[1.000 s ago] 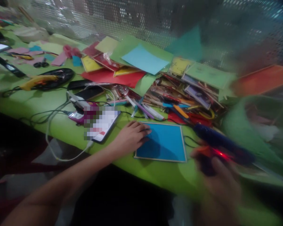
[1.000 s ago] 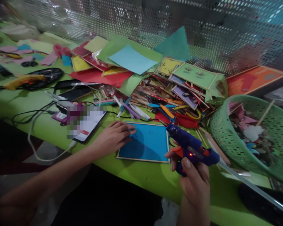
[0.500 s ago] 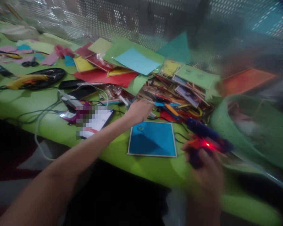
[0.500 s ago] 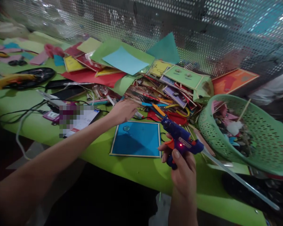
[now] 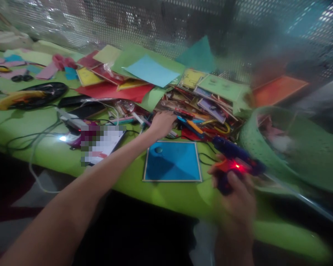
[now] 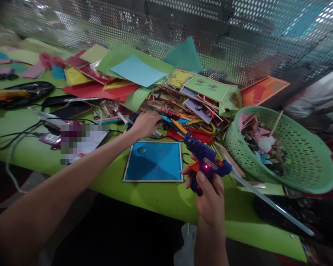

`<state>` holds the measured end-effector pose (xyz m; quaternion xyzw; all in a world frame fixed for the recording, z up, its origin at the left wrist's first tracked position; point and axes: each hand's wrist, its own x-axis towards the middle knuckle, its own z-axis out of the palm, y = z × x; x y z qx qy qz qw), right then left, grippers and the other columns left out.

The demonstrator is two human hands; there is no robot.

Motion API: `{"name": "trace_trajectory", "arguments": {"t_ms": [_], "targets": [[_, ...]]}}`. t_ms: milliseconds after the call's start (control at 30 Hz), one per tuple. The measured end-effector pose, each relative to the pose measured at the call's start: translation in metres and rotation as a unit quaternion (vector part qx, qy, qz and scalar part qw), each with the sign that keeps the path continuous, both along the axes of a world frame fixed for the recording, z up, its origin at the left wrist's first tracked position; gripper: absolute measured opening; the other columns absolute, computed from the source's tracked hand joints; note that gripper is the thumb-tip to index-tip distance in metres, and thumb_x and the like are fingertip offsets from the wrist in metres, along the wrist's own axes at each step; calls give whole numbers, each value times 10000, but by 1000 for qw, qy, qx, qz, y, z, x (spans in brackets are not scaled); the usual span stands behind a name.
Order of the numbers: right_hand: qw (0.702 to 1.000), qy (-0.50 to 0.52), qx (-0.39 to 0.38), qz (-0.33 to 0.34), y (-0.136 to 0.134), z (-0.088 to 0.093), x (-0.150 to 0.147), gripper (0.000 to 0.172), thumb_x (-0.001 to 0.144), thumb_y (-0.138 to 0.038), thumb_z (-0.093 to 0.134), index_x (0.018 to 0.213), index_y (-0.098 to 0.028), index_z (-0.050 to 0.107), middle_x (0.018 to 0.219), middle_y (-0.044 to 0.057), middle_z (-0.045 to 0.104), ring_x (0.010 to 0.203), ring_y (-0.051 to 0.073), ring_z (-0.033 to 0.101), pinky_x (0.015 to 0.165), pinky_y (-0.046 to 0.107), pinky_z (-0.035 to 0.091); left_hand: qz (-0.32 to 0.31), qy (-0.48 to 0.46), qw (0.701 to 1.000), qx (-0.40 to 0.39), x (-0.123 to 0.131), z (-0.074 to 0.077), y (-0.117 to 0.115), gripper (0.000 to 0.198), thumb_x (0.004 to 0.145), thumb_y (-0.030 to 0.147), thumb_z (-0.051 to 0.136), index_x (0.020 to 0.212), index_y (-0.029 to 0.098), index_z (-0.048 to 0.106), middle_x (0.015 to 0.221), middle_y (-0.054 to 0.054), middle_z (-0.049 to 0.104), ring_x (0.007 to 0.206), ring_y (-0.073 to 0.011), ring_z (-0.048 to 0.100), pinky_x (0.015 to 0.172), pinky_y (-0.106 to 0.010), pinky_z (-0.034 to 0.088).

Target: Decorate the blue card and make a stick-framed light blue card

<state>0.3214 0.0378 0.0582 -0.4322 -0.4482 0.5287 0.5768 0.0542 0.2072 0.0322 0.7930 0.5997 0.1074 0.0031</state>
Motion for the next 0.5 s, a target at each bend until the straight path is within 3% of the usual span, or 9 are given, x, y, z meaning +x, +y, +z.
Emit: {"name": "trace_trajectory", "arguments": {"t_ms": [233, 500], "targets": [[1000, -14, 8, -5, 1, 3, -1, 202, 934, -333, 671, 1052, -194, 757, 831, 59, 780, 594, 159, 627, 563, 304, 493, -1, 5, 1000, -12, -2, 2, 2, 268, 981, 166, 516, 1079, 150, 765, 1168, -149, 749, 1179, -322, 669, 975, -419, 477], [1000, -16, -5, -1, 5, 5, -3, 236, 921, -365, 679, 1080, -199, 737, 842, 53, 778, 597, 150, 614, 575, 300, 507, -2, -29, 999, -36, -2, 4, -2, 254, 972, 199, 560, 1086, 134, 777, 1222, -178, 726, 1196, -337, 650, 1014, -438, 468]]}}
